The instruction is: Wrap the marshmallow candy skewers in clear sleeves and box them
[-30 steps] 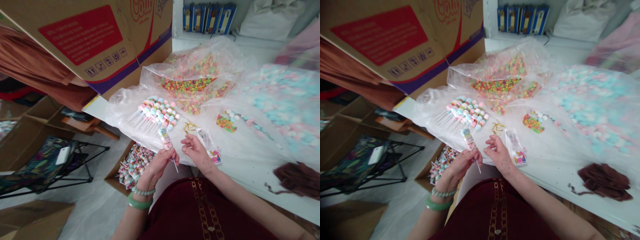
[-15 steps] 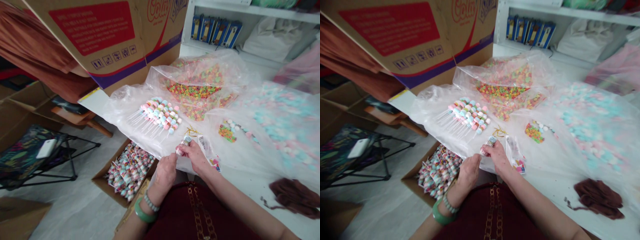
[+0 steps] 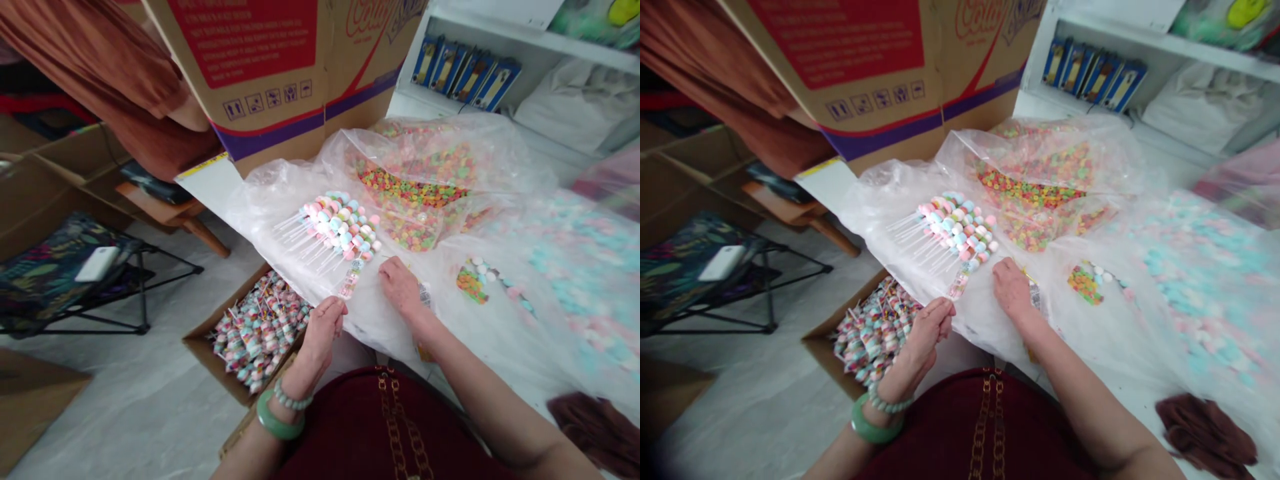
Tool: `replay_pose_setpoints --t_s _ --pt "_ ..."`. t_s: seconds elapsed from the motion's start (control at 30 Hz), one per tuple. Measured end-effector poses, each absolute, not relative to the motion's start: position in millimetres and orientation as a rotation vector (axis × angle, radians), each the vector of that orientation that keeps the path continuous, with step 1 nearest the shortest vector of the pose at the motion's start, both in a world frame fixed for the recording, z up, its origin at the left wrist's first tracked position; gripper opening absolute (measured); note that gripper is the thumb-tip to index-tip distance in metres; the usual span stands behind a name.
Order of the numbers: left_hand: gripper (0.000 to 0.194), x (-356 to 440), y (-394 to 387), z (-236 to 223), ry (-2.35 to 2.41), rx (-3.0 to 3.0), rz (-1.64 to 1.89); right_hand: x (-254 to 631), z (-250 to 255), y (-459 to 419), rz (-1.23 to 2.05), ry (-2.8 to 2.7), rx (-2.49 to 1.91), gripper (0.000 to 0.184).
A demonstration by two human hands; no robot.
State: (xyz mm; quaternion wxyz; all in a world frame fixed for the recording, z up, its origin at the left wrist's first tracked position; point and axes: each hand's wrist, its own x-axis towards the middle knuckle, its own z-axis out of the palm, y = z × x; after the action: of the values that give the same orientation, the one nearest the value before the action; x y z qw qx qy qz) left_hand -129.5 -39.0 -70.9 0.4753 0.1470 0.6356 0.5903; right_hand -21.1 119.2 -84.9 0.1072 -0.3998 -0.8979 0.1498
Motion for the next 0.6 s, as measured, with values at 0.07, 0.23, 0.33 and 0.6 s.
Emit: replay_pose_setpoints --t_s 0.07,0.23,0.33,0.6 --pt "0.024 -130.5 -37.5 -69.3 1.520 0.328 1.456 -17.0 -79.8 125.4 0.610 -2.422 -1.203 0.019" --pt "0.022 -129.2 -30.0 -64.3 1.412 0.283 1.456 -9.9 -67.5 135.1 1.146 -1.938 -1.240 0.016" --pt "0.023 -127.8 -28.2 -61.0 1.394 0.273 1.465 -3.8 -66.0 125.0 0.984 -2.172 -1.288 0.015" --pt "0.023 -122.8 -33.0 -60.5 1.433 0.290 1.436 3.5 -87.1 89.7 0.550 -2.536 -1.498 0.020"
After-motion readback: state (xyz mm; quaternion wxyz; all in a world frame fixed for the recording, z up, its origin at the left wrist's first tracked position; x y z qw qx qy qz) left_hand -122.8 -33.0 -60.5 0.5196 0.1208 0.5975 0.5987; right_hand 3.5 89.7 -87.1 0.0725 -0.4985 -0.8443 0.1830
